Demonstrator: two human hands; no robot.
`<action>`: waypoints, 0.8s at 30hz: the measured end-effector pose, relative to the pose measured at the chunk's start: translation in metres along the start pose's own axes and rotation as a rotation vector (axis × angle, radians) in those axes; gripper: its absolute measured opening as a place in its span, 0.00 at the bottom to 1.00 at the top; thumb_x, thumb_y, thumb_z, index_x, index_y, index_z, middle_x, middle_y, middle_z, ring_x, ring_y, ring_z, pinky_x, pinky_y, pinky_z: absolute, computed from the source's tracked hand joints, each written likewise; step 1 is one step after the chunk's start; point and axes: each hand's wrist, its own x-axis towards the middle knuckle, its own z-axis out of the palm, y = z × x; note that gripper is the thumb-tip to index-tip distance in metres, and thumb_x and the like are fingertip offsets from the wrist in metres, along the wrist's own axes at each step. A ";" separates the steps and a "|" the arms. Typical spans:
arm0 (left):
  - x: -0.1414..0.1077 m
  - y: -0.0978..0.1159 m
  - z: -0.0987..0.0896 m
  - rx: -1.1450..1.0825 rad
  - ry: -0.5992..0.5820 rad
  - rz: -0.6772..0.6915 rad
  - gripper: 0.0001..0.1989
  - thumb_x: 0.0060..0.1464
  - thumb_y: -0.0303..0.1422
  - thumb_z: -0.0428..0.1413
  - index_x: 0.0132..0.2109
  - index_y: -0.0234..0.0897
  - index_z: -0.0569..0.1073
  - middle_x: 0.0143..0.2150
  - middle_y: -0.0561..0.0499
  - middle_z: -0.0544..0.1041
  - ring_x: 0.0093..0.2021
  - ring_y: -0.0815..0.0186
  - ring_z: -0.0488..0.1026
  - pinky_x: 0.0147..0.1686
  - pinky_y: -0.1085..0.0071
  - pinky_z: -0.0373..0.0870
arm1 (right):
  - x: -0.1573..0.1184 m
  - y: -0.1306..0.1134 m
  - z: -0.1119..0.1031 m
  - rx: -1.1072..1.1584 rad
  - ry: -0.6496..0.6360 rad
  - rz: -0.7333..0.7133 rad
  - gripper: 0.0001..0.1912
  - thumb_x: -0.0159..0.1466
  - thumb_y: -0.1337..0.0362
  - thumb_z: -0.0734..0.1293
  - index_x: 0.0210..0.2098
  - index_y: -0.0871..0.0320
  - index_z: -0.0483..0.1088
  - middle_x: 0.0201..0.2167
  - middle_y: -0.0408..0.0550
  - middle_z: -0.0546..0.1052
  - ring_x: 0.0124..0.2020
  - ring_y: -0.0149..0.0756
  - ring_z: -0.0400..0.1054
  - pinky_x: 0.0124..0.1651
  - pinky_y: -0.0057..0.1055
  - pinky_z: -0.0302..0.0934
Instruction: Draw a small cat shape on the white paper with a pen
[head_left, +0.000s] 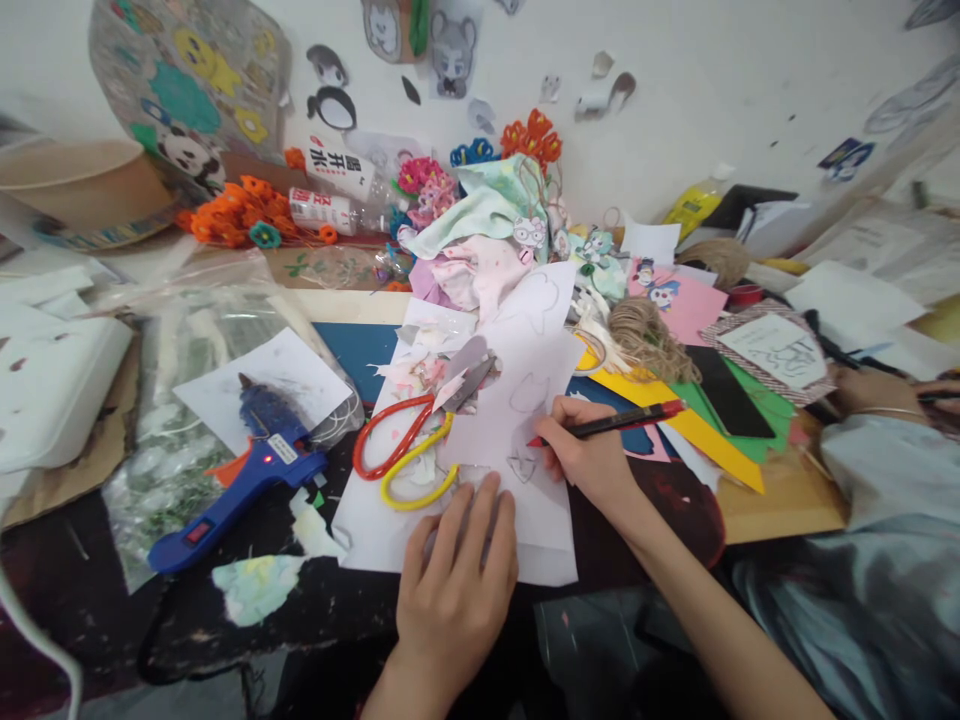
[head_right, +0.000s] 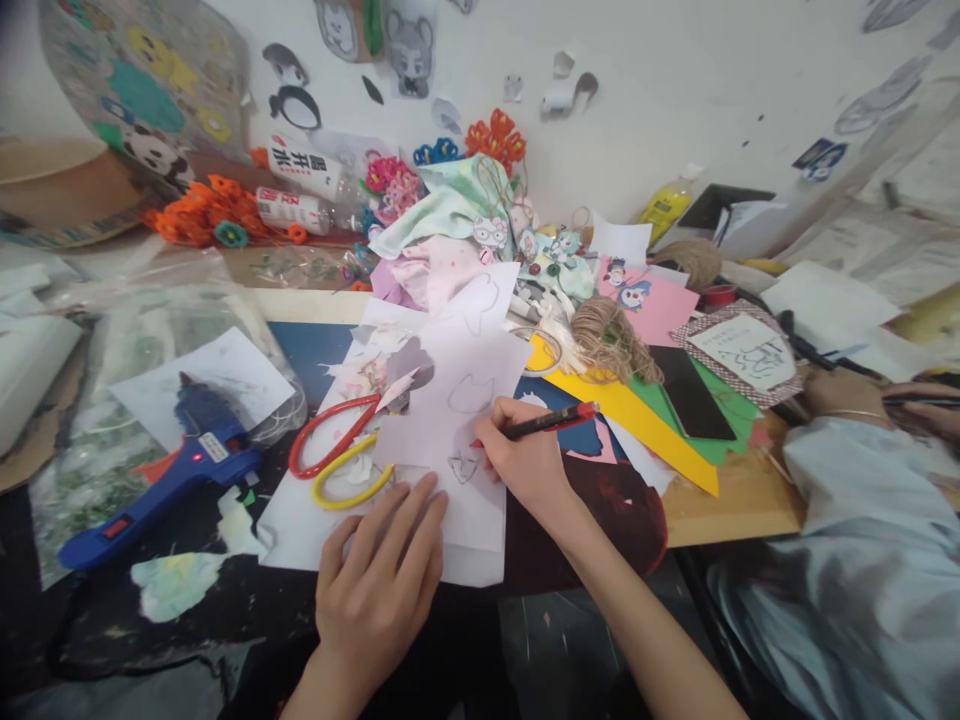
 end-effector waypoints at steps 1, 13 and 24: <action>0.000 0.000 0.000 0.000 0.000 0.002 0.13 0.65 0.27 0.54 0.52 0.34 0.79 0.56 0.48 0.80 0.51 0.56 0.79 0.50 0.59 0.63 | 0.000 0.000 0.000 -0.003 0.001 -0.001 0.14 0.56 0.66 0.65 0.17 0.54 0.60 0.10 0.38 0.68 0.08 0.25 0.59 0.12 0.21 0.50; 0.001 -0.001 0.001 -0.002 0.002 0.000 0.13 0.65 0.27 0.53 0.53 0.34 0.79 0.56 0.48 0.80 0.51 0.56 0.78 0.51 0.60 0.62 | 0.001 0.001 0.001 -0.028 -0.001 0.020 0.14 0.52 0.65 0.65 0.14 0.53 0.58 0.07 0.37 0.64 0.07 0.25 0.55 0.11 0.22 0.47; -0.001 0.000 0.001 -0.001 0.009 0.000 0.13 0.65 0.27 0.53 0.53 0.34 0.78 0.56 0.49 0.80 0.52 0.56 0.78 0.51 0.59 0.62 | -0.001 0.001 -0.001 0.005 0.029 0.006 0.14 0.53 0.66 0.65 0.14 0.53 0.57 0.08 0.36 0.65 0.08 0.26 0.57 0.12 0.22 0.49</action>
